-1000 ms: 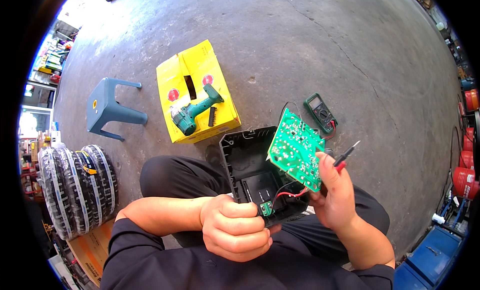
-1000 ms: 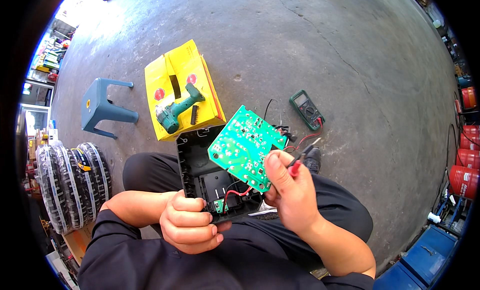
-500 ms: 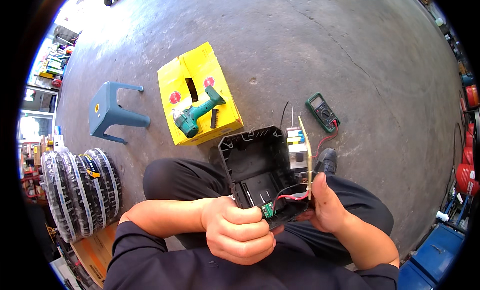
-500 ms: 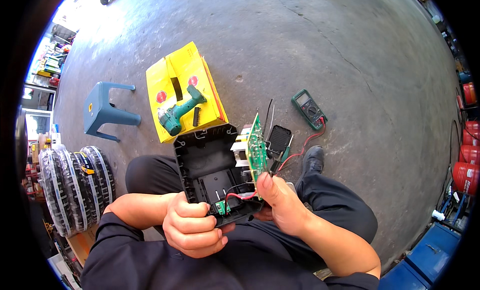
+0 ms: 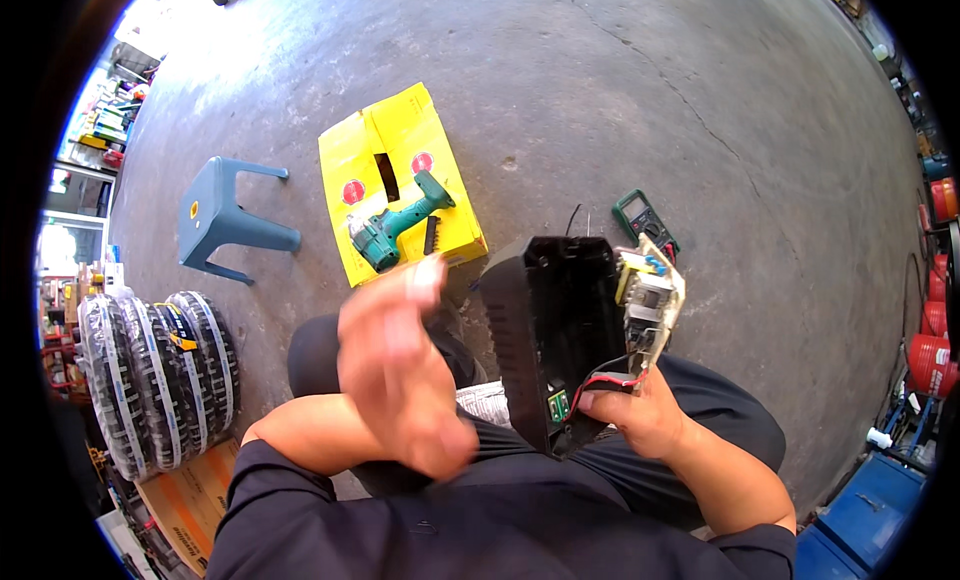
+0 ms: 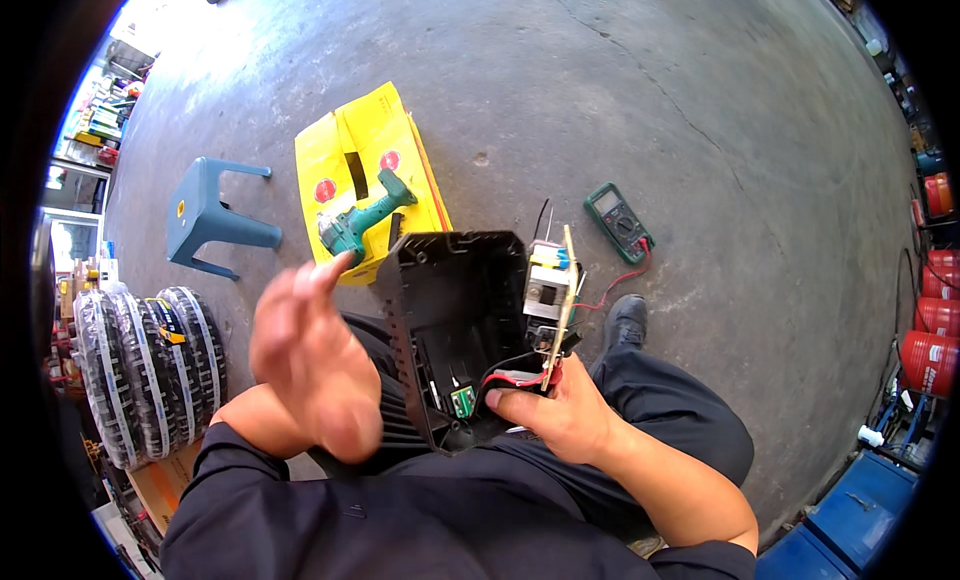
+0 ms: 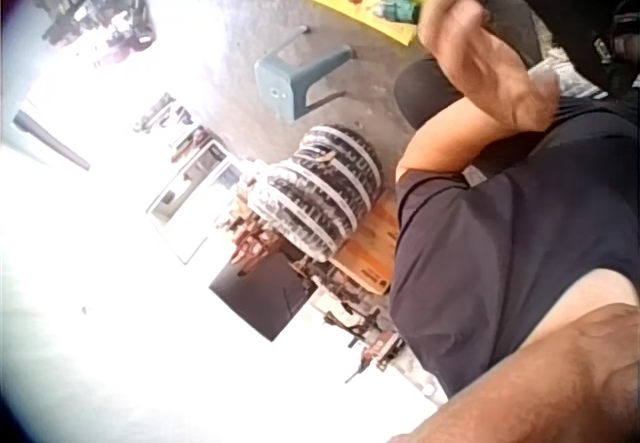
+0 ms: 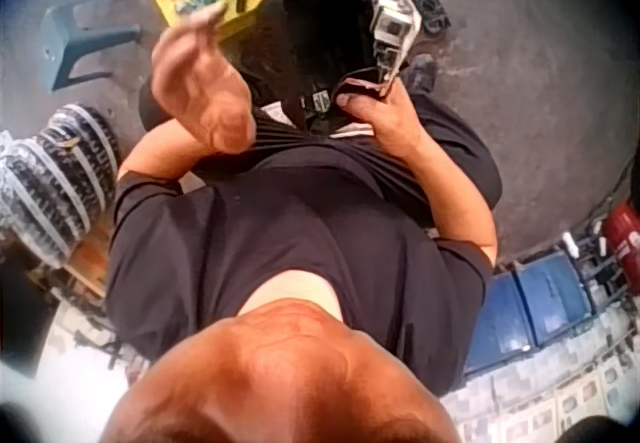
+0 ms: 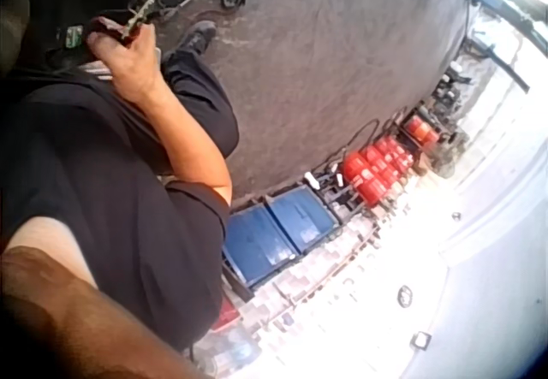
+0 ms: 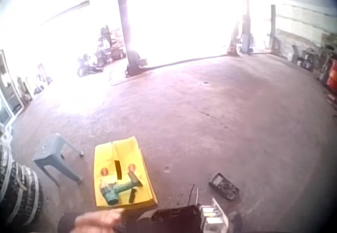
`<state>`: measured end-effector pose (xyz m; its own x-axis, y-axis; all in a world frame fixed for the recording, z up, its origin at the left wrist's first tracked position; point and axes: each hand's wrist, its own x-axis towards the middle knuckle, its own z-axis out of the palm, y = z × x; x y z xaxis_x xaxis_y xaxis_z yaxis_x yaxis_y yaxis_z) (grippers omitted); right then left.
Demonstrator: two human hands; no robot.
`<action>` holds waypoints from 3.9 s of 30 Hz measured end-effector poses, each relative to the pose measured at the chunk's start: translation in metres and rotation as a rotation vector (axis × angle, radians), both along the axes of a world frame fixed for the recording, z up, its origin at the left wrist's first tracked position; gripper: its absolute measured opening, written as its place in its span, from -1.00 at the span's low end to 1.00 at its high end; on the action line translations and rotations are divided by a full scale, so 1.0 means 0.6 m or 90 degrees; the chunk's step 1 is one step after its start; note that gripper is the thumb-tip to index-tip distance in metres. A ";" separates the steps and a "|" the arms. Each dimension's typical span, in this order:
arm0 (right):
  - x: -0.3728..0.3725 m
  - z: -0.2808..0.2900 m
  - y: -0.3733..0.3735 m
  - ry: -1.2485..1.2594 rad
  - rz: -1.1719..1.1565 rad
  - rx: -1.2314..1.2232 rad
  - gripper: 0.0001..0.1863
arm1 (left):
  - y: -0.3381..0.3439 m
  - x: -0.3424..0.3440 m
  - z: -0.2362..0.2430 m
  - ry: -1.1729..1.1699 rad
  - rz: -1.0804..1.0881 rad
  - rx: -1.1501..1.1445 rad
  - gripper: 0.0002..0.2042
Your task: The person holds a circuit board and a plastic charger housing, uses a multimeter to test electrical components, and uses a screwdriver to manipulate internal parts.
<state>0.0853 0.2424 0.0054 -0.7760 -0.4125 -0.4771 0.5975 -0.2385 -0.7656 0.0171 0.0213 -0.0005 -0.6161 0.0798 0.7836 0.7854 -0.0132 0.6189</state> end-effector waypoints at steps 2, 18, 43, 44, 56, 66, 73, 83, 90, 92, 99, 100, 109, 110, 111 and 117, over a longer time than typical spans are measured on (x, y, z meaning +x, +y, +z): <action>-0.001 -0.001 0.000 0.042 -0.016 0.013 -0.44 | -0.007 -0.012 0.014 -0.323 -0.141 0.038 -0.26; 0.006 -0.015 0.004 0.028 -0.069 0.068 -0.87 | 0.002 -0.022 0.016 -1.070 -0.414 0.212 -0.42; 0.003 -0.011 0.000 0.113 -0.091 0.302 -0.88 | 0.002 -0.028 -0.009 -1.188 -0.476 0.085 -0.48; 0.003 -0.011 0.001 0.100 -0.088 0.307 -0.88 | 0.004 -0.027 -0.010 -1.193 -0.469 0.089 -0.48; 0.003 -0.006 0.008 0.095 -0.086 0.297 -0.86 | 0.018 -0.023 -0.007 -1.204 -0.439 0.124 -0.46; -0.004 0.008 0.006 0.051 -0.118 0.251 -0.84 | 0.020 -0.022 -0.006 -1.204 -0.442 0.161 -0.49; -0.006 0.004 0.007 0.035 -0.117 0.249 -0.87 | 0.020 -0.023 -0.010 -1.215 -0.446 0.151 -0.50; -0.026 -0.056 0.060 -0.387 -0.114 -0.200 -0.64 | 0.010 -0.027 -0.025 -1.032 -0.300 0.024 -0.52; -0.022 -0.067 0.048 -0.287 -0.083 -0.366 -0.36 | 0.007 -0.053 -0.013 -0.561 -0.317 -0.178 -0.15; -0.020 -0.058 0.032 -0.330 -0.119 -0.409 -0.29 | 0.002 -0.062 0.001 -0.639 -0.329 -0.190 -0.23; -0.012 -0.067 0.022 -0.290 -0.028 -0.407 -0.25 | 0.000 -0.056 -0.007 -0.709 -0.210 -0.251 -0.43; -0.013 -0.063 0.024 -0.306 -0.042 -0.390 -0.27 | 0.001 -0.057 -0.004 -0.703 -0.193 -0.260 -0.44; -0.015 -0.048 0.023 -0.325 -0.090 -0.273 -0.46 | 0.004 -0.054 -0.005 -0.741 -0.183 -0.230 -0.49; -0.015 -0.048 0.025 -0.325 -0.097 -0.229 -0.43 | 0.004 -0.054 -0.004 -0.754 -0.186 -0.220 -0.50; -0.015 -0.049 0.029 -0.325 -0.104 -0.185 -0.40 | 0.004 -0.054 -0.003 -0.752 -0.178 -0.231 -0.51; -0.016 -0.037 0.032 -0.338 -0.140 -0.085 -0.42 | 0.007 -0.056 -0.005 -0.801 -0.187 -0.237 -0.53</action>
<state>0.0758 0.2616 -0.0167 -0.5194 -0.3519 -0.7787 0.8162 -0.4740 -0.3303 -0.0163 0.0258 -0.0034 -0.8197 0.4155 -0.3942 -0.3173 0.2437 0.9165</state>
